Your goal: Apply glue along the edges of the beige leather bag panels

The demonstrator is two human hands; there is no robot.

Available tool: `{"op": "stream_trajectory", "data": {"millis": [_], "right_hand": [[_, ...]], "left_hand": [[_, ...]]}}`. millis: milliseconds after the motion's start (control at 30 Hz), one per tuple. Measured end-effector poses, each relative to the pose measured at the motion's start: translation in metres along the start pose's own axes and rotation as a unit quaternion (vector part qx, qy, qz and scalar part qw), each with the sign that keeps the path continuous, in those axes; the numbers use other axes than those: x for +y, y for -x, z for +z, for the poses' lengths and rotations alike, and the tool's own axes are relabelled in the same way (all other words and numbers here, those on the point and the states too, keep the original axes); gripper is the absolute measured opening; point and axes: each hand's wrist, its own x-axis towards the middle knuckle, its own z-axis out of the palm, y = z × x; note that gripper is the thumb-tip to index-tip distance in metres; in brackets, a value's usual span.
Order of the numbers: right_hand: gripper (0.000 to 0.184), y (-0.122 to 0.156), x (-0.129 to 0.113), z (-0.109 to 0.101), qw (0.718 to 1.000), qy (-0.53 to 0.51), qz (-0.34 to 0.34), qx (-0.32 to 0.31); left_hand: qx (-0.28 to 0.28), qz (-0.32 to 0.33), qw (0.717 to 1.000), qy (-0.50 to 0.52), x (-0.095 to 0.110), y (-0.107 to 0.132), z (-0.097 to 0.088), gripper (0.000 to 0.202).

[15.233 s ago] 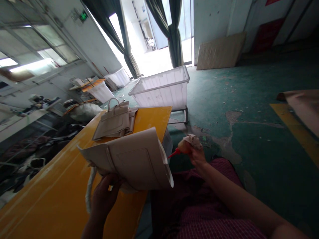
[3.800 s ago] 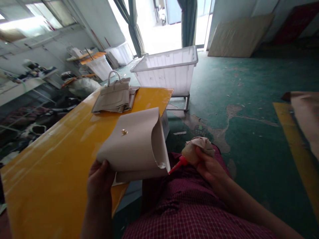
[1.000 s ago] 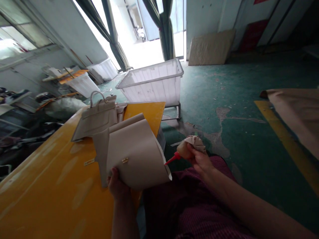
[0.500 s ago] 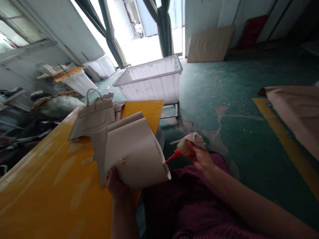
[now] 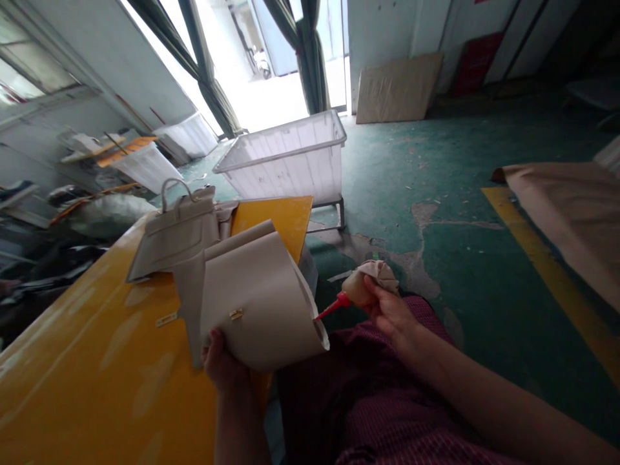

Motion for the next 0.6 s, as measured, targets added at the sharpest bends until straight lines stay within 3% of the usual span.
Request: {"op": "stream_trajectory", "data": {"millis": [200, 400, 500, 600], "right_hand": [[0.066, -0.015, 0.002, 0.028, 0.997, 0.0, -0.073, 0.01], [0.063, -0.032, 0.005, 0.055, 0.998, -0.004, -0.061, 0.004], [0.062, -0.027, 0.005, 0.05, 0.998, 0.0, -0.06, 0.004], [0.063, -0.017, 0.005, 0.033, 0.999, 0.006, -0.044, 0.011]], "left_hand": [[0.001, -0.001, 1.0, -0.023, -0.002, -0.002, -0.003, 0.037], [0.011, -0.025, 1.0, -0.009, 0.001, -0.003, -0.001, 0.043], [0.022, -0.028, 0.999, -0.002, 0.001, -0.003, 0.0, 0.047], [0.025, -0.02, 0.999, -0.011, 0.001, -0.002, 0.001, 0.047]]}}
